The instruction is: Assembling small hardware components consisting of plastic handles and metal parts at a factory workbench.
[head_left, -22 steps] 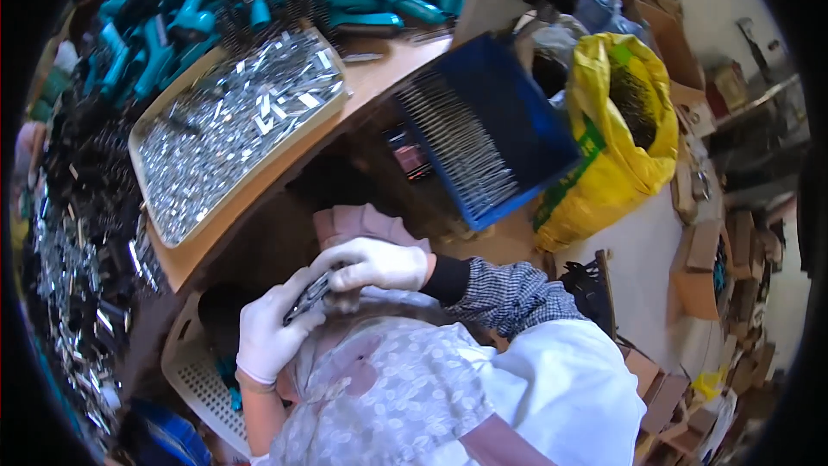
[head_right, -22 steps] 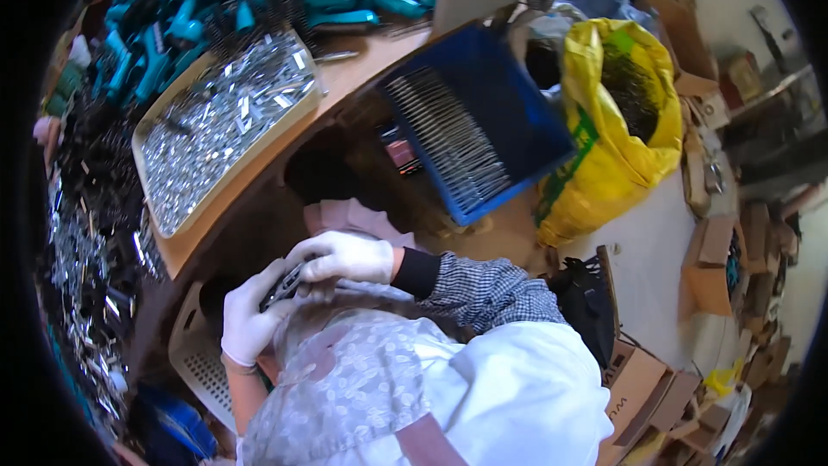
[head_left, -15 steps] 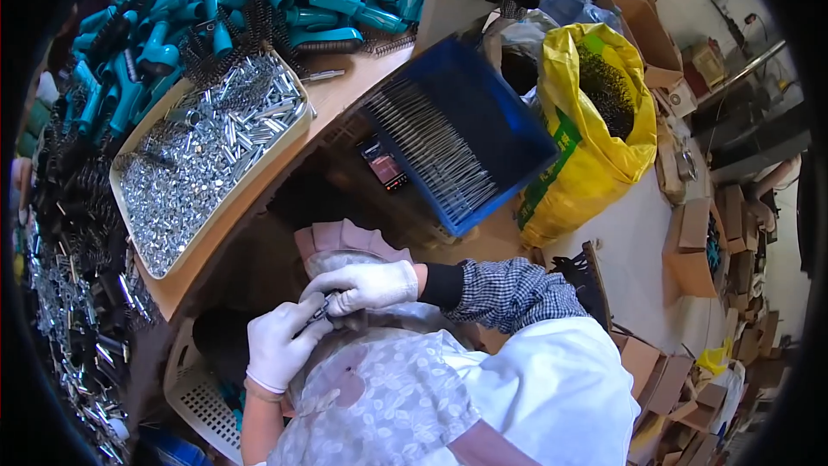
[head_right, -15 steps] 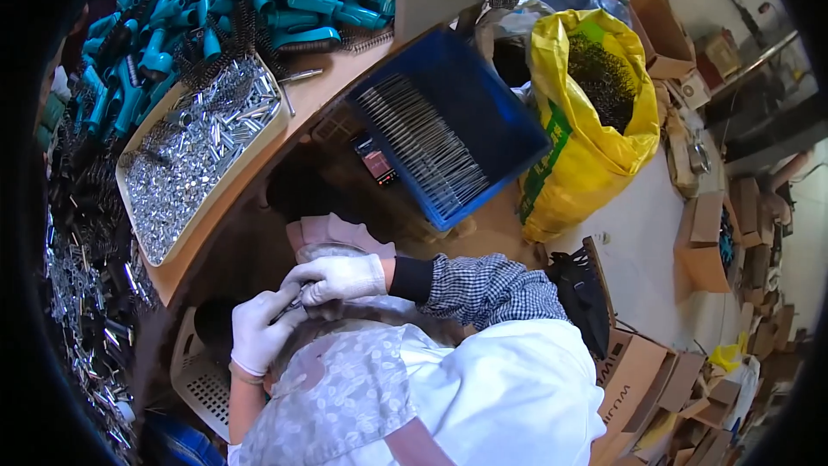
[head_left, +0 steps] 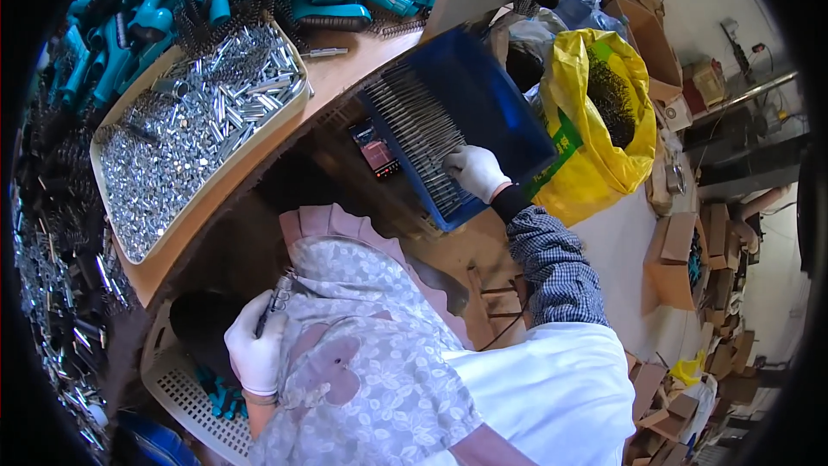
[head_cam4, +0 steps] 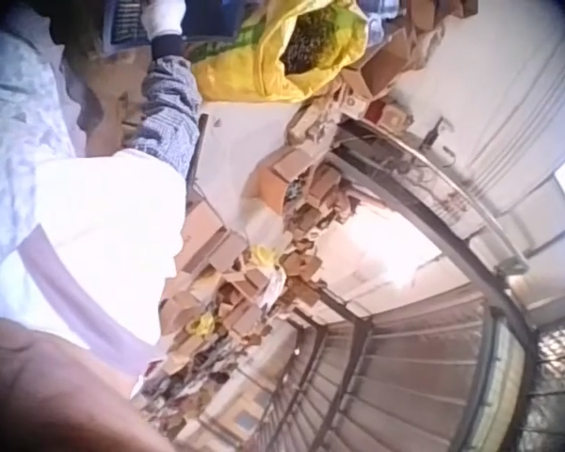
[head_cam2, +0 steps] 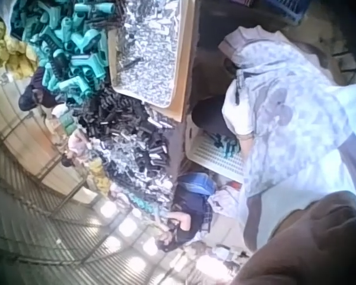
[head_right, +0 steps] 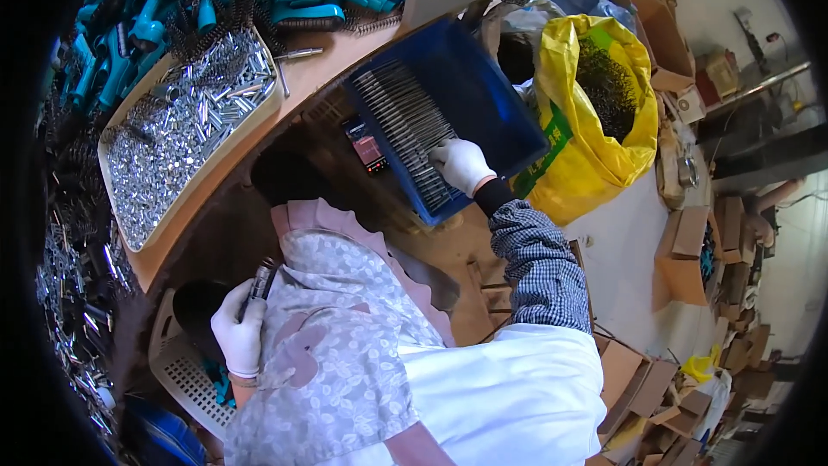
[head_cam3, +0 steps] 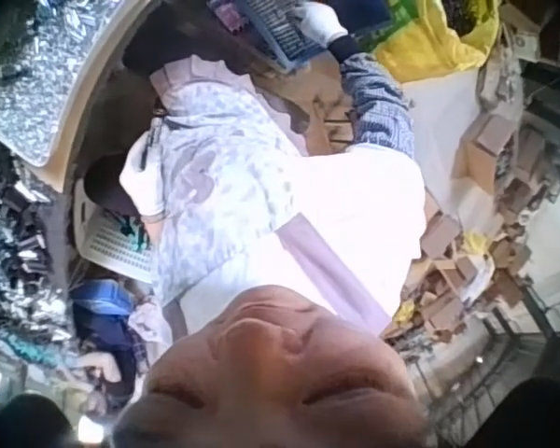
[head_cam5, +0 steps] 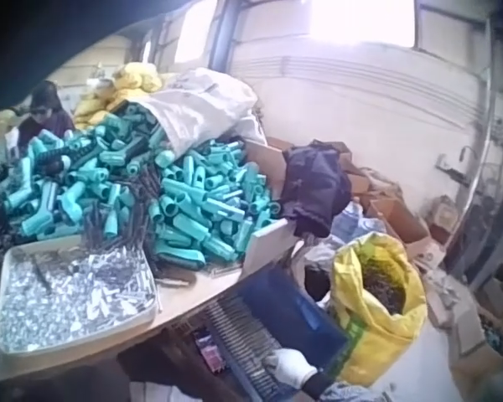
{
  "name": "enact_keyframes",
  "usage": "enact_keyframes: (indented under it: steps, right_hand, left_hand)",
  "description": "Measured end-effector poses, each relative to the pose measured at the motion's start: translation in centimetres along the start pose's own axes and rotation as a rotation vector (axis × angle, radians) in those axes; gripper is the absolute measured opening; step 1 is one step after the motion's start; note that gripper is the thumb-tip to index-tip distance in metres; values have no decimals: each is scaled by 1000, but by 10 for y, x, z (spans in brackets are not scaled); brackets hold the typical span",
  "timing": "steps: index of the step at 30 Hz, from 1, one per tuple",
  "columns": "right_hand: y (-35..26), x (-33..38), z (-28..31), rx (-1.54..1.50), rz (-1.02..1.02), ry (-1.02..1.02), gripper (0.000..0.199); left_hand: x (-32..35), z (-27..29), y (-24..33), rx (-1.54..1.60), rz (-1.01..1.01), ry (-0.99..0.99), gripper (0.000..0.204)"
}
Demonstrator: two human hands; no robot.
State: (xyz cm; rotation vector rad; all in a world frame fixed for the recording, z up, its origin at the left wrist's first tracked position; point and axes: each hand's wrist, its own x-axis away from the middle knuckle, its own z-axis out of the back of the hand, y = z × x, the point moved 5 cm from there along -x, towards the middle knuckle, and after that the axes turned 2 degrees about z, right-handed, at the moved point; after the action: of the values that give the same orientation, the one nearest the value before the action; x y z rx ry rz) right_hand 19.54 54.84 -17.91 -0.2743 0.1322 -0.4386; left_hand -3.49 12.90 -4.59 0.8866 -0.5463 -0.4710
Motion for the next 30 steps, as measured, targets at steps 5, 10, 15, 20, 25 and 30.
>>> enact_keyframes:
  steps: [5,10,15,20,25,30]
  right_hand:
    - [-13,-5,-10,106,38,-31,13]
    - [-20,-24,-18,220,9,-14,19]
    - [-14,-30,-24,290,-63,-110,19]
    - [-23,-45,-26,341,8,-164,19]
    - [-5,-37,-7,262,-18,-114,15]
    - [-61,-45,73,-446,-151,479,27]
  left_hand:
    - [4,2,0,-3,-13,48,38]
    - [8,3,-3,-15,9,72,38]
    - [11,2,-5,-43,-66,93,37]
    - [17,3,-6,-40,-106,146,37]
    - [12,6,-7,27,-67,116,36]
    - [15,15,-14,98,-24,93,36]
